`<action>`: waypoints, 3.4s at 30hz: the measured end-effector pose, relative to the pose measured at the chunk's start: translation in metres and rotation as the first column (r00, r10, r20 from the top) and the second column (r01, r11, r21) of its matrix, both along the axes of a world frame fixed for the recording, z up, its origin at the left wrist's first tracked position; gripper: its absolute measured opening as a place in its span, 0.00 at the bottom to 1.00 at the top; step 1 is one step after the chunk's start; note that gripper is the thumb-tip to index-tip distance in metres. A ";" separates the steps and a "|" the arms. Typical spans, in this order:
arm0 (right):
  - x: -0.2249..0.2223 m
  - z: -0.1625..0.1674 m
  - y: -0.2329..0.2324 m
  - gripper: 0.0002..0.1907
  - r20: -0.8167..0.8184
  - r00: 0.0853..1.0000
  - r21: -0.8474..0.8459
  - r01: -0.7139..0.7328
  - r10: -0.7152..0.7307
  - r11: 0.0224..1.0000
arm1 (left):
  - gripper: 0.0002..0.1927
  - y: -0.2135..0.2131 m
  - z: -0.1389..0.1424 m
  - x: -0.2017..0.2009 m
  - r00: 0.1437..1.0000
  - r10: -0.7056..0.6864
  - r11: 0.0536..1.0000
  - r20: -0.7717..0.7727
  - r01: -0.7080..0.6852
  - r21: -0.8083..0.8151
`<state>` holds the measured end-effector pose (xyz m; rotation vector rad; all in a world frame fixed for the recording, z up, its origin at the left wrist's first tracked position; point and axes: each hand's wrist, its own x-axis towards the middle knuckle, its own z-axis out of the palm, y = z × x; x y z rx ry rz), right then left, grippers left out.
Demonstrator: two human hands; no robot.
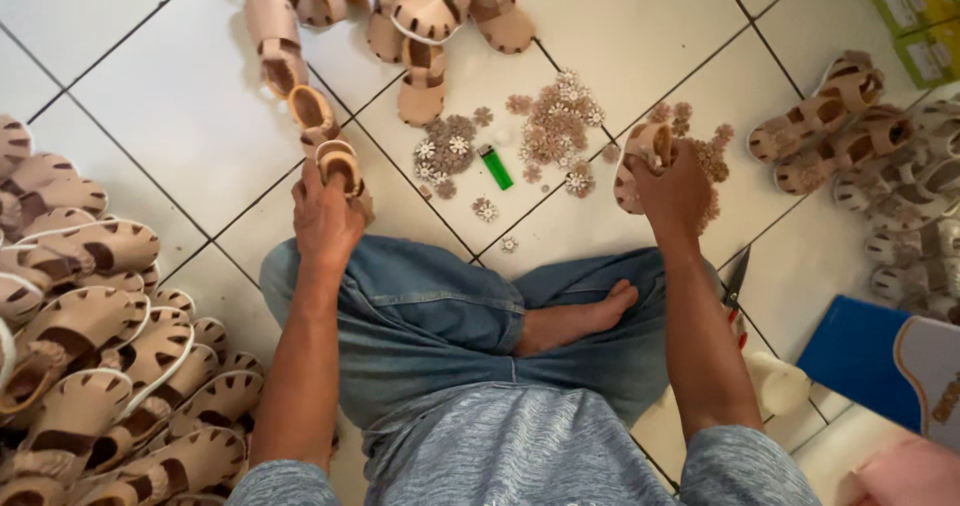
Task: The person sits on the workshop floor holding a child's sandal and applies glue from a squeeze bottle onto its upper, then picks up decorative flower appliqués from the floor and presses them onto the glued spots, repeating across the shoe before setting it with the finished pairs.
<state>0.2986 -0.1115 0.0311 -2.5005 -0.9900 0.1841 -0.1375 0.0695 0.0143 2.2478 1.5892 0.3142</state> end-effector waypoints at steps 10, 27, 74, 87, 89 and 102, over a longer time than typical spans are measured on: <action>0.001 -0.024 -0.023 0.31 0.290 0.946 0.121 -0.190 0.148 0.974 | 0.12 0.004 0.009 -0.001 0.948 -0.054 0.993 0.312 0.019 0.116; -0.207 0.086 -0.017 0.28 -0.807 -0.359 0.418 0.213 0.469 0.883 | 0.29 -0.089 0.088 0.056 0.192 0.662 0.610 0.725 0.424 -0.669; -0.138 -0.047 0.078 0.21 -0.338 0.876 0.326 -0.233 0.343 0.916 | 0.35 -0.065 0.044 0.044 -0.006 0.862 0.428 0.506 0.542 -0.723; -0.129 -0.033 0.099 0.14 -0.396 0.823 0.435 -0.223 0.407 0.873 | 0.28 -0.061 0.034 0.061 -0.079 0.827 0.521 0.556 0.478 -0.707; -0.126 -0.004 0.063 0.13 -0.625 0.669 0.453 -0.111 0.404 0.885 | 0.29 -0.060 0.036 0.061 -0.069 0.806 0.537 0.588 0.503 -0.677; -0.165 0.169 -0.069 0.13 -0.583 0.696 0.502 -0.097 0.420 0.859 | 0.33 -0.095 0.059 0.064 -0.096 0.779 0.516 0.620 0.660 -0.546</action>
